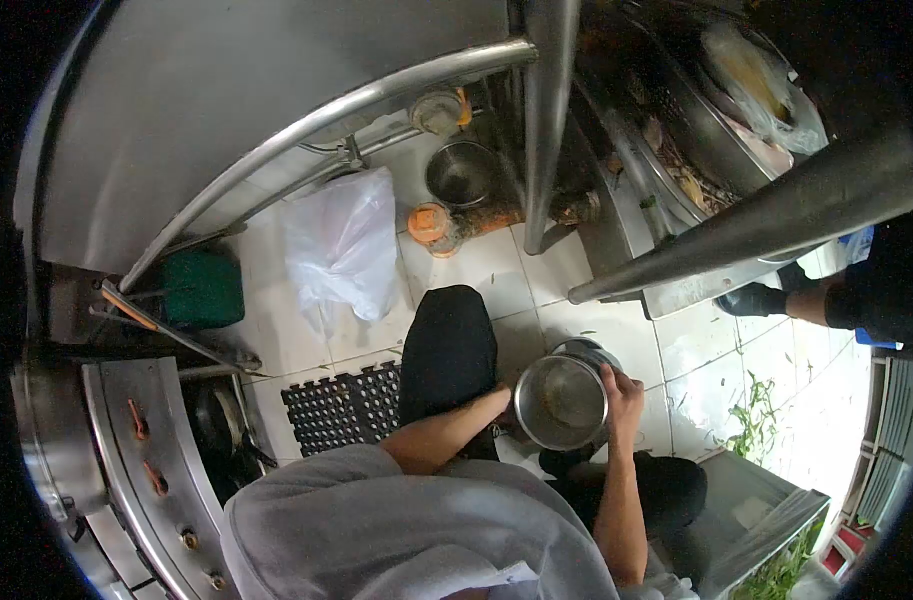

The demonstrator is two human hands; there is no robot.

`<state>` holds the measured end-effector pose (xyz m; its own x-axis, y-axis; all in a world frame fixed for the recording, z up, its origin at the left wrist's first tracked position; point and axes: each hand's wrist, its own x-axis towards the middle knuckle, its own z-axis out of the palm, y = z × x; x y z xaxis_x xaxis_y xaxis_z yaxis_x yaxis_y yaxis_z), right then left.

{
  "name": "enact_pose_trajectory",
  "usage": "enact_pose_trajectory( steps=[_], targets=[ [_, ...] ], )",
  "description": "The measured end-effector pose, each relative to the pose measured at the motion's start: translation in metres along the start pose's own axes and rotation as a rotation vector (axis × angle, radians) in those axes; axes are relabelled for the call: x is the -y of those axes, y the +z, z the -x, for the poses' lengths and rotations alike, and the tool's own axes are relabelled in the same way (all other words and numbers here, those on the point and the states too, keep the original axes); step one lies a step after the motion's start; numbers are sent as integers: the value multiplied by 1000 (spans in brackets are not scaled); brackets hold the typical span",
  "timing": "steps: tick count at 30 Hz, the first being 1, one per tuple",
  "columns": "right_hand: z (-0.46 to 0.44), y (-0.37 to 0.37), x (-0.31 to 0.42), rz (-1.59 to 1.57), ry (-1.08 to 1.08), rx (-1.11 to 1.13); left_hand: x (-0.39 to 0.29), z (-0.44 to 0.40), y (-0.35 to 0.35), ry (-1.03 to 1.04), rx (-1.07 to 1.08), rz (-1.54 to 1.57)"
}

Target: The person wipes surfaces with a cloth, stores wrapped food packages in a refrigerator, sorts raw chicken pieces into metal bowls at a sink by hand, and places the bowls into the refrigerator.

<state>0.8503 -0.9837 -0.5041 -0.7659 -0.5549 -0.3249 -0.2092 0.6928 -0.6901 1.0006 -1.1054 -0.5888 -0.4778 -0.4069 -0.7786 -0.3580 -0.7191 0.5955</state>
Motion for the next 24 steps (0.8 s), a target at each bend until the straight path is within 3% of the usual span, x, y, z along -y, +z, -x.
enact_pose_trajectory(
  steps=[8, 15, 16, 17, 19, 22, 24],
  targets=[
    [-5, -2, -2, -324, 173, 173, -2, -5, -4, -11, 7, -29],
    [-14, 6, -19, -344, 180, 203, 6, -6, -13, -11, 6, -100],
    [-4, -5, 19, -382, 211, 218, 6, -7, -15, -13, 1, -115],
    [-4, 0, 6, -483, 279, 219, 7, -8, -18, -15, -5, -133],
    [2, -11, 10, -621, 208, 353, 10, -7, -22, -20, -12, -174],
    [15, -29, 17, -413, 33, 484, 11, -13, -23, -30, -8, -256],
    [17, -50, 19, -283, 101, 476, 13, -22, -23, -33, -5, -338]
  ],
)
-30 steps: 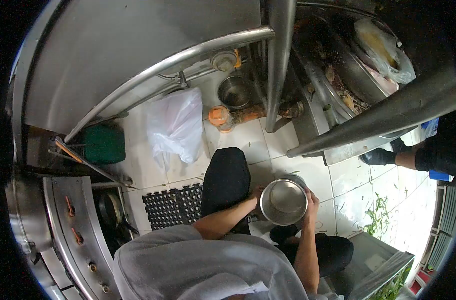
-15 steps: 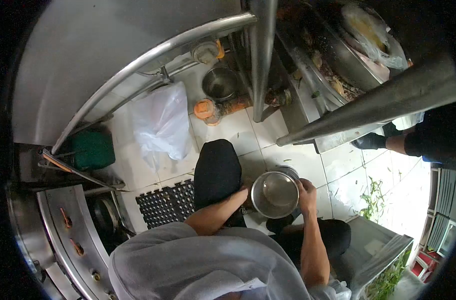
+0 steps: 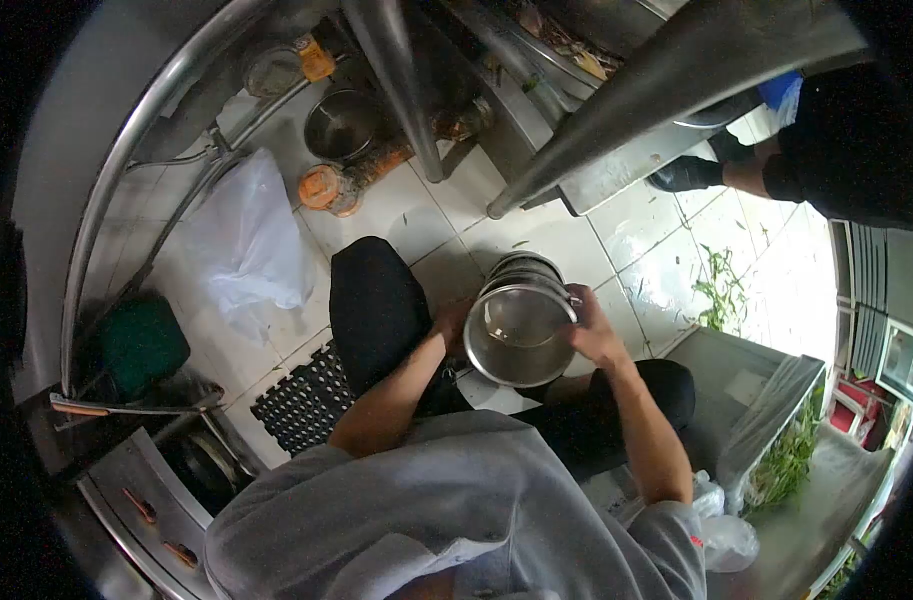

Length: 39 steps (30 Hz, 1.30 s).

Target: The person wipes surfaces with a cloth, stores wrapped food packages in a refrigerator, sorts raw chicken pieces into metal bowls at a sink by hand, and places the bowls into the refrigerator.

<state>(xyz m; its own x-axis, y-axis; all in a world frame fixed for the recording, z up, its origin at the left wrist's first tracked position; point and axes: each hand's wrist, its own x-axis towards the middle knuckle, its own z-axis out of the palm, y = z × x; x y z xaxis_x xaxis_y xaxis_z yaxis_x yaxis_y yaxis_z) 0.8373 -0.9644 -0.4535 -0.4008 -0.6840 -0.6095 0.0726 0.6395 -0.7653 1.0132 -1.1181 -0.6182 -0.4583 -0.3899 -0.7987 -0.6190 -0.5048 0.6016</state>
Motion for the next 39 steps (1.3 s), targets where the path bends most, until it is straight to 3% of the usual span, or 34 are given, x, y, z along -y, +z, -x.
enact_pose_trajectory(
  steps=[3, 5, 6, 7, 9, 10, 13, 15, 19, 21, 22, 23, 25, 27, 32, 35, 37, 39],
  targets=[
    [10, -57, -57, 51, 61, -118, 1, -9, 0, 25, -18, -242],
    [33, -87, -58, -139, 212, -295, -7, -3, 2, 314, -49, -483],
    [47, -98, -48, -277, 281, -406, -45, 19, 5, 217, 17, -652],
    [58, -105, -35, -409, 294, -491, -39, 10, 11, 193, -21, -666],
    [77, -104, -7, -618, 235, -587, -7, -23, 27, 151, -89, -693],
    [87, -126, -29, -554, 310, -550, 12, -39, 34, 203, -103, -717],
    [85, -123, -41, -646, 96, -754, 18, -56, 41, 298, -107, -770],
    [85, -113, -24, -713, 90, -766, -30, -18, 39, 252, -39, -782],
    [72, -108, -58, -744, 84, -836, -73, 20, -10, 291, -85, -535],
    [65, -93, -58, -785, 201, -876, -128, 53, -49, 277, -226, -776],
    [60, -77, -51, -803, 246, -828, -139, 56, -65, 290, -269, -765],
    [55, -68, -46, -823, 282, -776, -143, 49, -76, 311, -350, -951],
    [11, -54, -105, -939, 364, -619, -152, 41, -93, 345, -383, -906],
    [-12, -16, -86, -947, 253, -585, -149, 24, -104, 381, -431, -923],
    [-57, 25, -116, -703, 220, -696, -153, 40, -113, 307, -420, -748],
    [-64, 42, -129, -493, 278, -572, -133, 22, -120, 420, -390, -671],
    [-74, 63, -129, -703, 295, -484, -129, 18, -121, 489, -369, -739],
    [-104, 69, -167, -591, 229, -465, -130, 18, -119, 497, -340, -669]
  ],
)
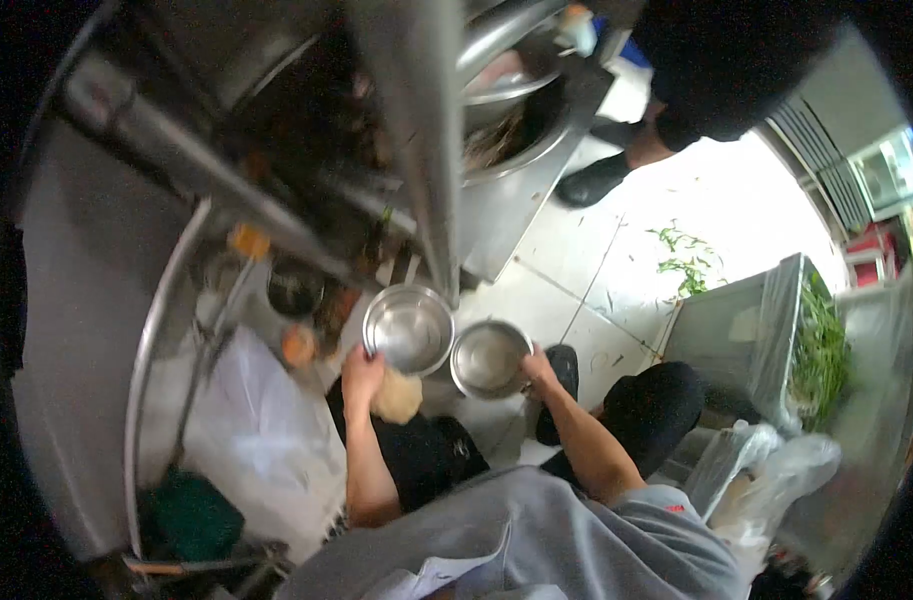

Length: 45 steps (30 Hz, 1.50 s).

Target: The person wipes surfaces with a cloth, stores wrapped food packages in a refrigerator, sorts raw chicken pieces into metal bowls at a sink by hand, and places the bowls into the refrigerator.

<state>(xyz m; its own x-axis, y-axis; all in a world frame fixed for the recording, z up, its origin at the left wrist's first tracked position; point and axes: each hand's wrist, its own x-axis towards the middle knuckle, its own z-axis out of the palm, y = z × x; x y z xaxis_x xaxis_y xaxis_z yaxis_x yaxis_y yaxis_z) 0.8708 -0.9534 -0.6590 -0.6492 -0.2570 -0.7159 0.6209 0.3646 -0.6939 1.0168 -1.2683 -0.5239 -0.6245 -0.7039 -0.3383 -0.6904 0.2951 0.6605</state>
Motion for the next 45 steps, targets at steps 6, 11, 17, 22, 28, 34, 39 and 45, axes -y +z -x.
enact_pose_trajectory(
  steps=[6, 11, 17, 22, 28, 34, 39, 45],
  targets=[
    [33, -2, 42, -202, 150, 36, -16, 1, -14, 28, 30, -122],
    [68, -37, 58, -605, 91, -139, -5, 7, -39, 28, 51, -24],
    [159, -140, 233, -792, -298, -220, 0, 23, -60, 18, 97, 235],
    [103, -218, 393, -635, -577, -98, -40, 60, -98, -148, 108, 375],
    [-1, -205, 560, -626, -319, -97, -112, 124, -166, -340, 105, 349],
    [15, -182, 538, -623, -442, 193, -207, 220, -242, -451, -22, 300],
    [136, -140, 365, 367, -290, 503, -257, 308, -339, -291, -64, 253],
    [497, 57, 516, 50, -189, 999, -363, 380, -460, -369, -355, 112]
  ],
)
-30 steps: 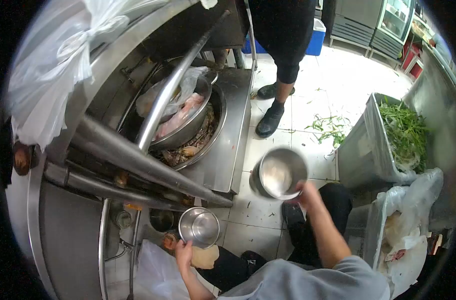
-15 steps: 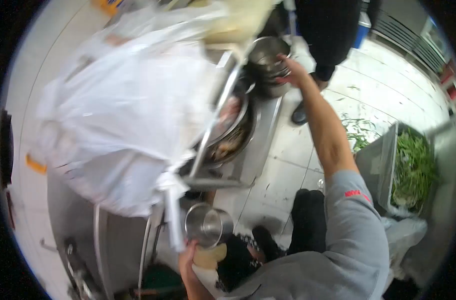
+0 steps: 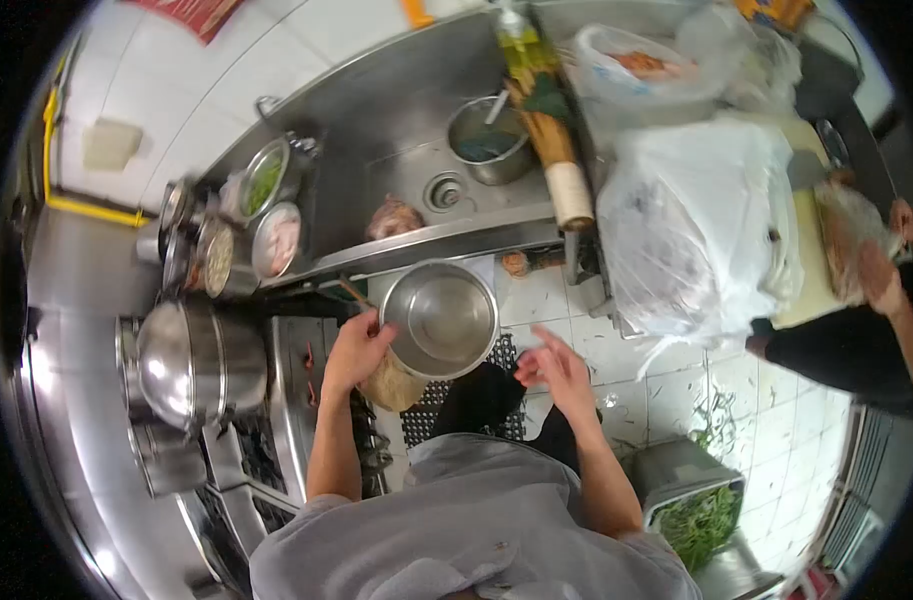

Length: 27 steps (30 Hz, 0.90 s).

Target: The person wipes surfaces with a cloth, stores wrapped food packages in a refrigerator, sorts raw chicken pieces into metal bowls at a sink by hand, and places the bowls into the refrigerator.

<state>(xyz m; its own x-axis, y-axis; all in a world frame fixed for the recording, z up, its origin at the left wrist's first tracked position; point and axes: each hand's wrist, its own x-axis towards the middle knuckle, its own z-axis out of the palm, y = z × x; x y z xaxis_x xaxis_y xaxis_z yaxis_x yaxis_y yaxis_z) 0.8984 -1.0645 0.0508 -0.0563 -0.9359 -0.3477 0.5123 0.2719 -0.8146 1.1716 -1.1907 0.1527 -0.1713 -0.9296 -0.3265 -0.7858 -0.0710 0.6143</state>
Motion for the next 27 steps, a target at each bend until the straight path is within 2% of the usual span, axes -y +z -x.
enact_pose_trajectory(
  steps=[1, 3, 5, 7, 9, 11, 12, 14, 15, 17, 18, 19, 21, 22, 24, 26, 27],
  targets=[
    [-14, 31, 29, -56, -96, 62, -13, 8, -12, 17, -73, 19],
    [-55, 90, 78, 520, -329, 28, -24, 4, -28, 33, -192, 147],
    [-116, 124, 99, 891, -394, -56, -20, -10, -46, 41, -299, 362],
    [-185, 157, 110, 796, -676, 4, -3, -25, -71, 56, -398, 413],
    [-254, 185, 111, 914, -560, -84, 20, -31, -90, 38, -485, 458],
    [-345, 194, 75, 893, -539, -116, 70, -31, -96, 1, -445, 582],
    [-374, 200, 59, 800, -418, -132, 88, -22, -97, -75, -420, 625],
    [-422, 212, 30, 597, -178, -180, 132, 1, -101, -151, -412, 499],
    [-440, 210, 12, 557, -53, -201, 159, 11, -96, -205, -423, 573],
    [-474, 206, -10, 470, 169, -244, 213, 37, -91, -394, -383, 530],
    [-480, 206, -20, 497, 195, -224, 210, 49, -101, -452, -414, 560],
    [-489, 209, -26, 895, 32, -291, 232, 59, -97, -440, -440, 581],
    [-500, 214, -36, 1686, -316, -394, 240, 72, -110, -545, -440, 616],
    [-460, 271, 2, 1540, -386, -419, 244, 67, -114, -538, -409, 658],
    [-507, 303, 4, 1230, -861, -242, 244, 55, -116, -523, -343, 733],
    [-484, 385, 37, 619, -445, 40, 218, 27, -119, -376, -244, 742],
    [-485, 404, 39, 492, -341, 233, 201, 9, -122, -295, -201, 745]
  ],
)
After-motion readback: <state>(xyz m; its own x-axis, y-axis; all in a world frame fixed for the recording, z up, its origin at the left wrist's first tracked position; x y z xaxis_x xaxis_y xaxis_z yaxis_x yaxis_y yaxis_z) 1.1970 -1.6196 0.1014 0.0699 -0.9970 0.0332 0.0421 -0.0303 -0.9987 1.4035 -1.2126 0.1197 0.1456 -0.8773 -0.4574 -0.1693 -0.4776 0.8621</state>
